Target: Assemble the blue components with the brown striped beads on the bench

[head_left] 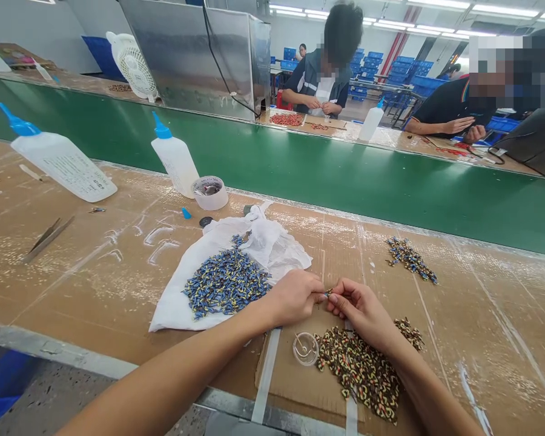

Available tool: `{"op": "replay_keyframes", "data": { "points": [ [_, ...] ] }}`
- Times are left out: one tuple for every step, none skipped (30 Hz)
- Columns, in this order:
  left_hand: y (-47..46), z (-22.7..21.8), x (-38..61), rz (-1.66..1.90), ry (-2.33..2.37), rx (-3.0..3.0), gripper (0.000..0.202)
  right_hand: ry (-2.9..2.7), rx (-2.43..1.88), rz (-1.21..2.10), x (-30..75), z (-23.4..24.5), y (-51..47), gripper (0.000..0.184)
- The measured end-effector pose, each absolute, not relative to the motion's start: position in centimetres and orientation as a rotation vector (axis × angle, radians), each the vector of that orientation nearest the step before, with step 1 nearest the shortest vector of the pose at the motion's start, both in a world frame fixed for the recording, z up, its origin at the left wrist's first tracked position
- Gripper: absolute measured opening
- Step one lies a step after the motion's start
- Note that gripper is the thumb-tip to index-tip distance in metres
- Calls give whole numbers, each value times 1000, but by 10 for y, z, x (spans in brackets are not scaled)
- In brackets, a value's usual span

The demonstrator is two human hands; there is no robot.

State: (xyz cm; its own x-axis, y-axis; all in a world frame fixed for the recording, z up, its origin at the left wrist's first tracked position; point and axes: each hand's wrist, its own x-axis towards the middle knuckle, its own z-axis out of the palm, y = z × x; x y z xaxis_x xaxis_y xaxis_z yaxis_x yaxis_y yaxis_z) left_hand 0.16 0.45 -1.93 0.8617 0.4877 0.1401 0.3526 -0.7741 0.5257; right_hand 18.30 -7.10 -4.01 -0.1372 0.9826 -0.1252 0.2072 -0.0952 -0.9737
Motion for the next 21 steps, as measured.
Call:
{"op": "replay_keyframes", "data": {
  "points": [
    [4, -20, 2, 363, 619, 2552, 21, -1425, -1369, 1286, 182, -41, -72, 25],
    [3, -20, 3, 360, 623, 2563, 21, -1436, -1371, 1269, 182, -42, -73, 24],
    [1, -20, 3, 358, 626, 2573, 20, -1450, -1375, 1252, 181, -42, -73, 23],
    [0, -20, 3, 355, 630, 2582, 19, -1469, -1383, 1235, 181, -42, -74, 22],
    [-1, -20, 4, 348, 635, 2589, 19, -1489, -1393, 1221, 181, -42, -74, 21],
    [-2, -20, 4, 339, 644, 2594, 18, -1509, -1404, 1210, 181, -41, -74, 21],
    [-2, -20, 4, 326, 656, 2594, 18, -1530, -1412, 1204, 182, -40, -73, 20],
    [-3, -19, 5, 311, 671, 2590, 18, -1548, -1415, 1203, 182, -40, -72, 20],
    [-3, -19, 5, 296, 686, 2582, 17, -1565, -1415, 1207, 183, -39, -71, 19],
    [-3, -19, 6, 283, 703, 2572, 17, -1578, -1414, 1213, 183, -39, -70, 19],
    [-2, -19, 6, 272, 717, 2560, 16, -1582, -1413, 1218, 184, -39, -69, 18],
    [-2, -18, 6, 263, 729, 2545, 16, -1576, -1412, 1222, 183, -38, -68, 18],
    [-2, -17, 5, 259, 737, 2529, 16, -1565, -1411, 1223, 182, -38, -67, 17],
    [-3, -16, 5, 261, 746, 2511, 16, -1550, -1411, 1220, 181, -37, -67, 17],
    [-3, -14, 4, 267, 754, 2488, 16, -1529, -1406, 1219, 179, -37, -67, 16],
    [-4, -12, 2, 275, 744, 2467, 16, -1520, -1398, 1214, 177, -37, -67, 15],
    [-3, -11, 1, 289, 751, 2441, 17, -1495, -1390, 1224, 175, -38, -65, 14],
    [-3, -10, 0, 311, 754, 2409, 18, -1458, -1351, 1264, 173, -40, -62, 13],
    [-1, -10, -1, 349, 741, 2381, 19, -1412, -1299, 1318, 172, -42, -58, 11],
    [1, -11, -2, 367, 737, 2351, 20, -1386, -1248, 1373, 172, -43, -53, 11],
    [4, -11, -2, 366, 712, 2326, 20, -1360, -1228, 1413, 172, -44, -48, 13]
  ]
}}
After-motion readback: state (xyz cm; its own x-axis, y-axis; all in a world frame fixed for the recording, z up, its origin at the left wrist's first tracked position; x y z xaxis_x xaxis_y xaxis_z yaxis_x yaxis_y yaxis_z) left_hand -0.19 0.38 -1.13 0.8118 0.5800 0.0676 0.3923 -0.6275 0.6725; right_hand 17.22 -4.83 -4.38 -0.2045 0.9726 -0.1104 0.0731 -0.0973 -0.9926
